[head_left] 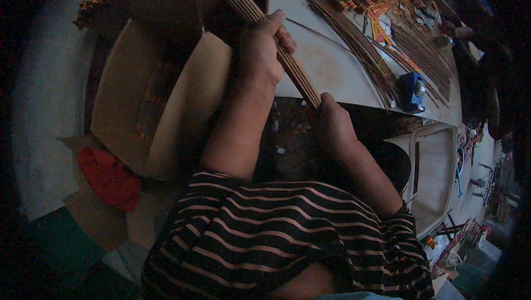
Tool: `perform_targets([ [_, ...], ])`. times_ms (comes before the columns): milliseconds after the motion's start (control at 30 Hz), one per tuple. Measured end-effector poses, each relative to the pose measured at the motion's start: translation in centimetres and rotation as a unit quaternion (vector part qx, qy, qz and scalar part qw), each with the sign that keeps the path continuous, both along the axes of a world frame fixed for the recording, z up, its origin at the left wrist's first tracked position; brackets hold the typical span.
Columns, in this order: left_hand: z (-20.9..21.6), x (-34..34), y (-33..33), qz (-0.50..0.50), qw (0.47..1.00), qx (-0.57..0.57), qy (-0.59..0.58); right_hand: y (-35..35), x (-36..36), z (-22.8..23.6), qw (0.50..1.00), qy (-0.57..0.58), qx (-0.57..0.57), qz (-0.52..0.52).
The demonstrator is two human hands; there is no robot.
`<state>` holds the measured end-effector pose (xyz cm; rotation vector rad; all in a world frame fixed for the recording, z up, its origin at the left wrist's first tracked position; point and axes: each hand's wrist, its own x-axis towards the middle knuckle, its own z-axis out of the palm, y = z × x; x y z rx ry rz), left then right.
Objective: The person gathers thin wooden sticks into bundles, aligns them, and wraps the ends with small paper labels and tape. The person repeats this process for multiple bundles, placing finished bundles on the table.
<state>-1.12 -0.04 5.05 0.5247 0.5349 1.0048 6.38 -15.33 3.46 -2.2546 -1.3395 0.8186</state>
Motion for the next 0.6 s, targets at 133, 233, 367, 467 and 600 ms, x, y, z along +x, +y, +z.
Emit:
perform_targets([
  [133, 2.3, 1.6, -4.0, -0.049, 0.993, 0.106, 0.028, 0.9, 1.2, 0.0, 0.991, 0.035, 0.133, -0.006],
  [233, 6.0, 2.7, -5.6, -0.025, 0.965, 0.252, 0.074, 1.8, 2.9, -0.1, 0.955, 0.142, 0.26, -0.004],
  [367, 9.5, 4.6, -6.8, 0.058, 0.849, 0.502, 0.156, 3.4, 5.0, 0.4, 0.885, 0.165, 0.434, 0.026],
  [467, 4.8, 7.6, -5.9, -0.017, 0.899, 0.405, 0.164, 4.9, 6.3, -4.2, 0.77, 0.457, 0.444, -0.032],
  [600, 3.9, 8.4, -5.7, 0.06, 0.884, 0.419, 0.199, 4.6, 5.9, -3.0, 0.85, 0.364, 0.381, -0.025],
])
